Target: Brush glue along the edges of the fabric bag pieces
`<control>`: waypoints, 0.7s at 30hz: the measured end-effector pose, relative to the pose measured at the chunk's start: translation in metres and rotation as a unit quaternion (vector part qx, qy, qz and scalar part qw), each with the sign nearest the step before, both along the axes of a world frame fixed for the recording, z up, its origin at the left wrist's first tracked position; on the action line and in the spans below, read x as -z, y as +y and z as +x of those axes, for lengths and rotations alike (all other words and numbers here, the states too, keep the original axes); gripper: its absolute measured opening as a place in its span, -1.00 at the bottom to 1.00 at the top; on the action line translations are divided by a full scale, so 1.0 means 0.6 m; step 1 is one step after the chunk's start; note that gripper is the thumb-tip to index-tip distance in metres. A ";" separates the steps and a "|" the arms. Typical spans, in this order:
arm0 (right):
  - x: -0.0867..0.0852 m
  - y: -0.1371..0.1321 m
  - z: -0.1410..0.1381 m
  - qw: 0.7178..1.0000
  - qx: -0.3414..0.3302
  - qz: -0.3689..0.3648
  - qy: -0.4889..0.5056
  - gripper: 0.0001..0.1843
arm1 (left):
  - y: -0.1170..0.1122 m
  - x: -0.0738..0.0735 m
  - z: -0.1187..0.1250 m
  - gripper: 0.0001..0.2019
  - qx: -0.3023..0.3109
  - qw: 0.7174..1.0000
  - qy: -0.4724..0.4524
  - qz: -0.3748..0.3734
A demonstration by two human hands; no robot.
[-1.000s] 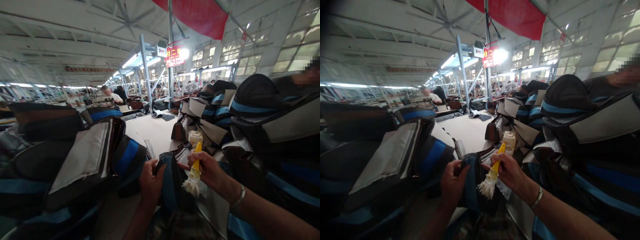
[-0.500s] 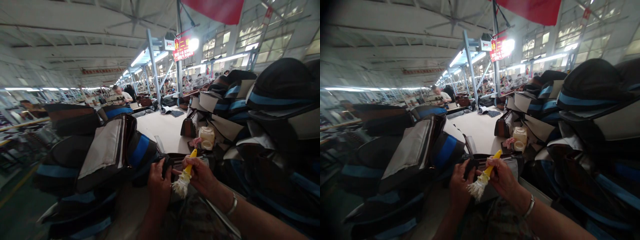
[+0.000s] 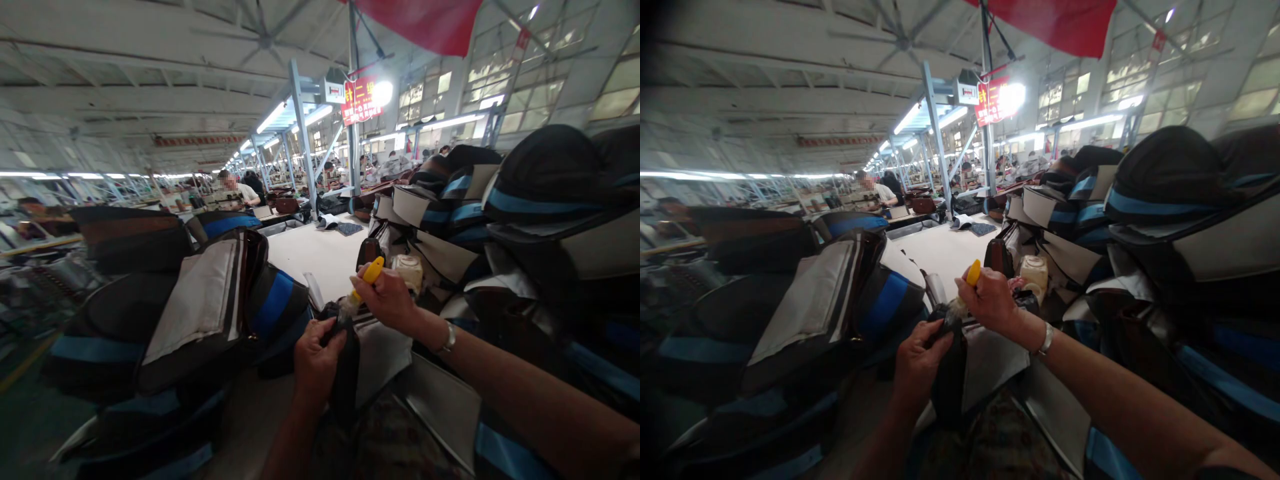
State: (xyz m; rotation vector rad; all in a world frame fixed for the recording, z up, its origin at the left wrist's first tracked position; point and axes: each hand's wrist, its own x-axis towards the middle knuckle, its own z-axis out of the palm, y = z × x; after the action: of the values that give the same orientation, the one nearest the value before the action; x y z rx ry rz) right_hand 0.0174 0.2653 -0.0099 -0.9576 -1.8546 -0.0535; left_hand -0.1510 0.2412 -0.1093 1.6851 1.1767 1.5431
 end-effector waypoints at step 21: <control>0.082 -0.046 0.037 0.998 -0.036 0.026 0.049 -0.85 | -0.006 0.054 -0.006 -0.48 -0.232 0.972 0.029 0.038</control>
State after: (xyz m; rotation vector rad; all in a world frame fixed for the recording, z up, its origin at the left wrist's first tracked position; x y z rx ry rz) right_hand 0.0395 0.2378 -0.0591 -0.8415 -1.7868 -0.0096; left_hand -0.1546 0.2378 -0.1419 1.5839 1.6485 1.8383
